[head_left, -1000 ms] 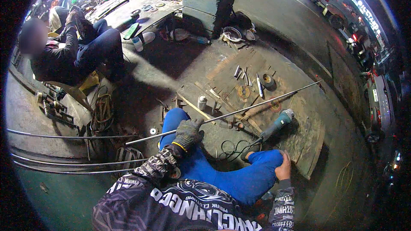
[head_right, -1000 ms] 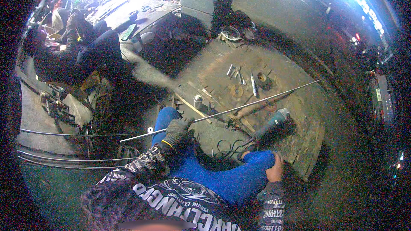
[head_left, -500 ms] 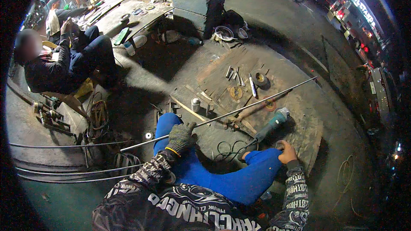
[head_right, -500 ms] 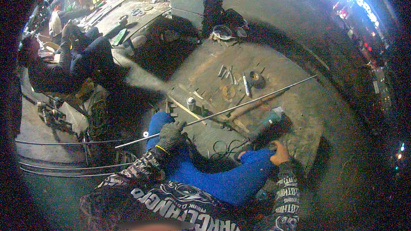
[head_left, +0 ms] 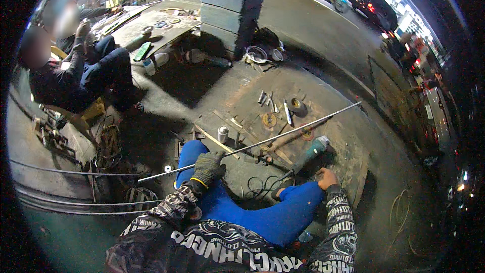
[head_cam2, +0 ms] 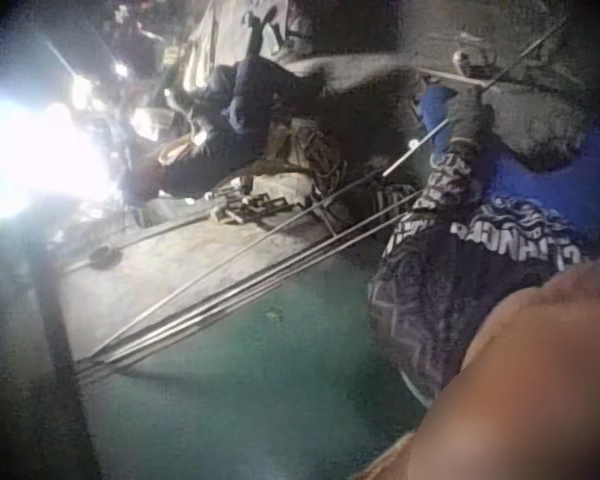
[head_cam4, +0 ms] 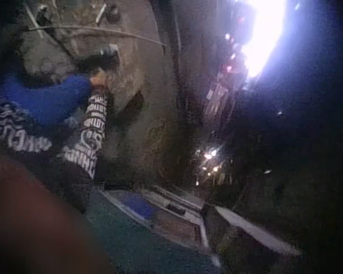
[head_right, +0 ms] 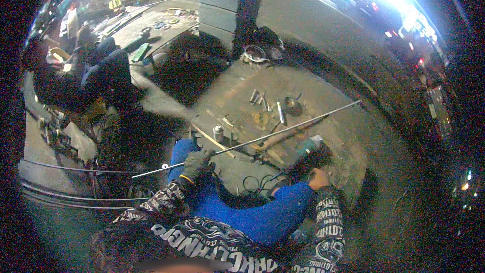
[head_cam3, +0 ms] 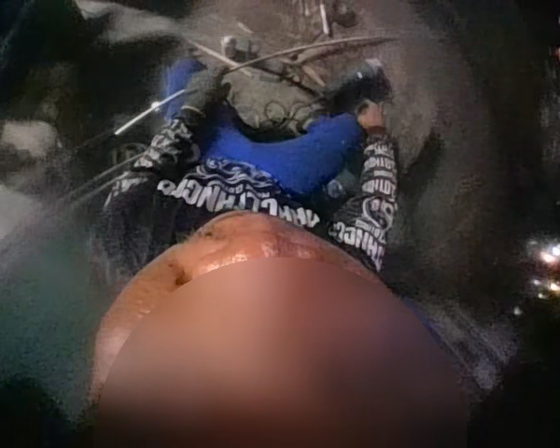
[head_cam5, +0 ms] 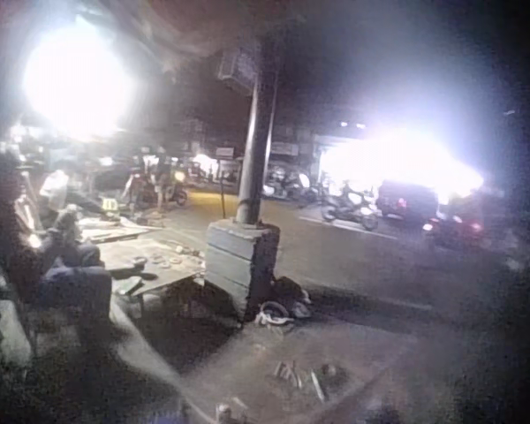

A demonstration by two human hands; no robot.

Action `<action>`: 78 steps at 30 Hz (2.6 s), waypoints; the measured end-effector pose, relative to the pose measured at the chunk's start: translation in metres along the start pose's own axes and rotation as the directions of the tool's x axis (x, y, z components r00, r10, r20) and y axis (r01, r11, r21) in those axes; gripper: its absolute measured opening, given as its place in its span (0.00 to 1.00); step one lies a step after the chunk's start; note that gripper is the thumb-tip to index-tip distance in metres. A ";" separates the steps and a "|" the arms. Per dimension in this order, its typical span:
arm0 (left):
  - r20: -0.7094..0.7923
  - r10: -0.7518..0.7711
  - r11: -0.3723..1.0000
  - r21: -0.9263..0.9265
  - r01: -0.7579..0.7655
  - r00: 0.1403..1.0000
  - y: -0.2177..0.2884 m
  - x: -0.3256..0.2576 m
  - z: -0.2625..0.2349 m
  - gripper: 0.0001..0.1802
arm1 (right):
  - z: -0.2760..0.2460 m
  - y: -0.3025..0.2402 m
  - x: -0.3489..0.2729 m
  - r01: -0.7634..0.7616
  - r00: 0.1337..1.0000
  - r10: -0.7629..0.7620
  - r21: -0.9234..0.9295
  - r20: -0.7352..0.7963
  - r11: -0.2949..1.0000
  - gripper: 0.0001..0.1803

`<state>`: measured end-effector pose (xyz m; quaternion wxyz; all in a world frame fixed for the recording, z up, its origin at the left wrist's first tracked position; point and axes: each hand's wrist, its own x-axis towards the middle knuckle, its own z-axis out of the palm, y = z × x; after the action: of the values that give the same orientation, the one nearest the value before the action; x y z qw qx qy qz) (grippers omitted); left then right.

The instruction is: The person sits on the floor and uses an angle grinder to smooth a long metal rod. They hold the rod with one hand and move the grinder along its length, producing sparks. The person pauses briefly to reposition the rod and then continues grinding.

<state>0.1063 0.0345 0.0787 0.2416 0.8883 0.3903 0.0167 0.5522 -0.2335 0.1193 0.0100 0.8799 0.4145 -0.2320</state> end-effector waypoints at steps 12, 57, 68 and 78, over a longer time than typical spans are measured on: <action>-0.004 -0.012 0.999 -0.046 0.011 1.000 0.018 -0.003 0.002 0.27 | 0.041 -0.005 -0.032 -0.127 0.904 0.216 0.249 -0.369 0.960 0.15; 0.023 0.000 0.999 -0.036 0.001 1.000 0.014 -0.005 0.013 0.28 | 0.043 0.030 -0.013 -0.112 0.907 0.121 0.046 -0.404 0.993 0.11; 0.062 -0.030 0.999 -0.012 0.030 0.998 0.022 -0.004 0.013 0.25 | 0.042 -0.004 -0.112 0.031 0.926 0.088 0.306 -0.367 0.951 0.29; 0.019 -0.073 0.995 -0.066 0.074 0.997 0.023 -0.024 0.019 0.28 | -0.009 0.003 -0.084 0.099 0.986 -0.067 0.209 -0.154 0.973 0.32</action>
<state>0.1097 -0.0033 0.0763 0.2747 0.8650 0.4197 0.0132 0.5119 -0.2943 0.1612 -0.1258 0.8722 0.4231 -0.2109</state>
